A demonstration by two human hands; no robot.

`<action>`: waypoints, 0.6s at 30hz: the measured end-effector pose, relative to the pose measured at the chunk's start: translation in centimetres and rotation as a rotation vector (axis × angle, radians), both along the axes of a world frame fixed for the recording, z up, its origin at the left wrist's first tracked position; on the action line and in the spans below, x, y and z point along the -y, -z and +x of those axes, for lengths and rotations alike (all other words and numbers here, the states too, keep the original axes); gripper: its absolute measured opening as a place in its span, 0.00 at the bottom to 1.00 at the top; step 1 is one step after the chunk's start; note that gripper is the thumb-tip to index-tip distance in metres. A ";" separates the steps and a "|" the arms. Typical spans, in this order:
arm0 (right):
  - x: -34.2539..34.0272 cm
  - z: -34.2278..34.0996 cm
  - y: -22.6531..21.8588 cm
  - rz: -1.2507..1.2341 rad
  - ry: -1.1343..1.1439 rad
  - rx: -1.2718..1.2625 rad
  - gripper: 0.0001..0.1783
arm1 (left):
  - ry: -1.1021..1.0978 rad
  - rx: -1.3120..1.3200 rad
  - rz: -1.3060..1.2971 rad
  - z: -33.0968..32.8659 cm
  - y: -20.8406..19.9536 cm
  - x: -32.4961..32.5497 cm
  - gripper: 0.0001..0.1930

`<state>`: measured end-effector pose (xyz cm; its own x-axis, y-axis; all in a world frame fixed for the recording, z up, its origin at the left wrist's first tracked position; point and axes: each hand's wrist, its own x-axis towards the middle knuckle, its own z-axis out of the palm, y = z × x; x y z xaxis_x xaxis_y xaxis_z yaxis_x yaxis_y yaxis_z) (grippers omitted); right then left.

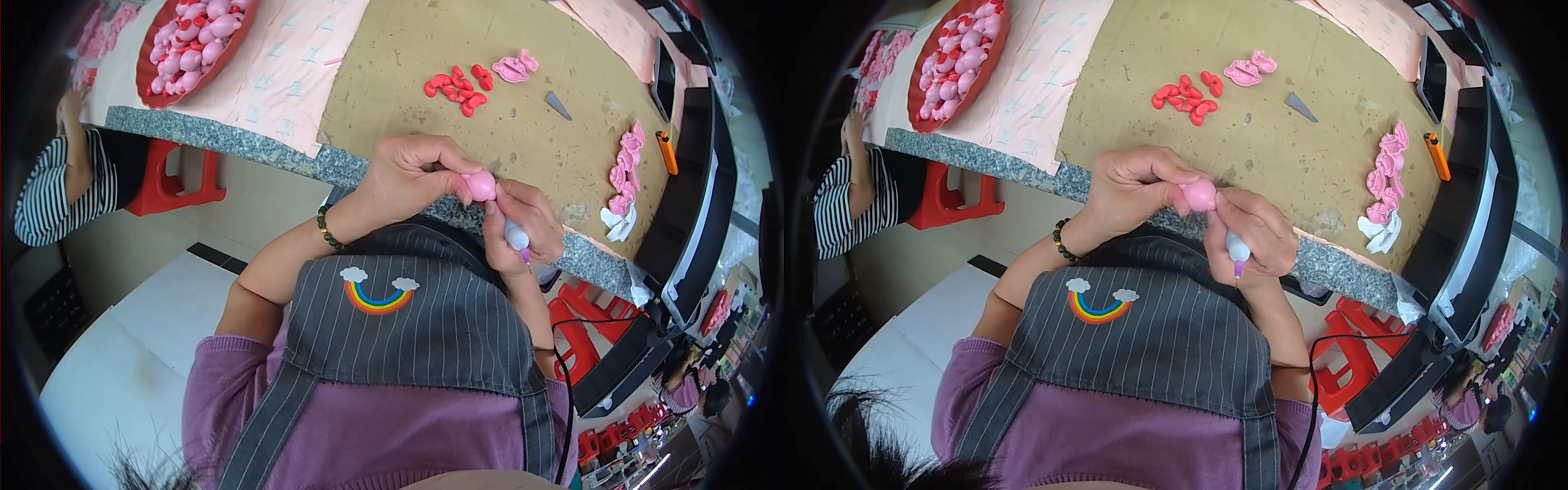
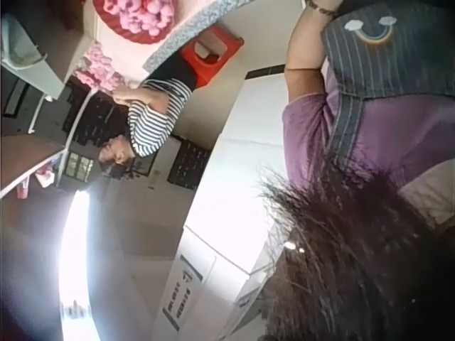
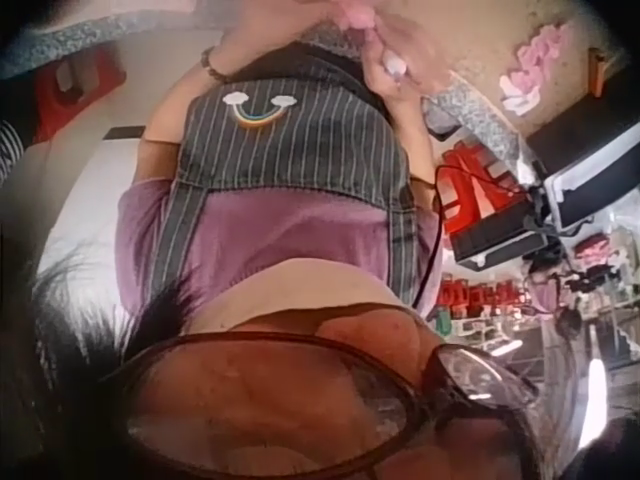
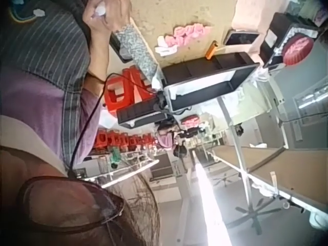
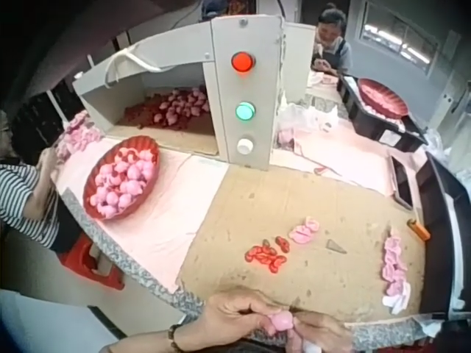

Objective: Assembling small toy components using a glue bottle at a factory workbench.

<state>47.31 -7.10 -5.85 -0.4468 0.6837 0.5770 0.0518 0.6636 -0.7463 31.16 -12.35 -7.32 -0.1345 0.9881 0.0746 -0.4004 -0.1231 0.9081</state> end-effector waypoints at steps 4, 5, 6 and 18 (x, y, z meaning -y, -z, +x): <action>0.0 0.0 0.0 -0.002 0.000 0.005 0.07 | -0.014 0.009 0.005 0.0 0.0 0.0 0.08; 0.0 0.0 0.0 -0.002 0.001 0.004 0.07 | -0.018 0.005 0.008 0.0 0.0 0.0 0.08; 0.0 0.0 0.0 -0.006 0.004 0.007 0.07 | -0.018 0.005 0.007 0.0 0.0 0.0 0.08; -0.1 -0.1 0.1 -0.026 0.010 0.006 0.06 | -0.026 -0.025 -0.006 0.0 -0.2 -0.1 0.07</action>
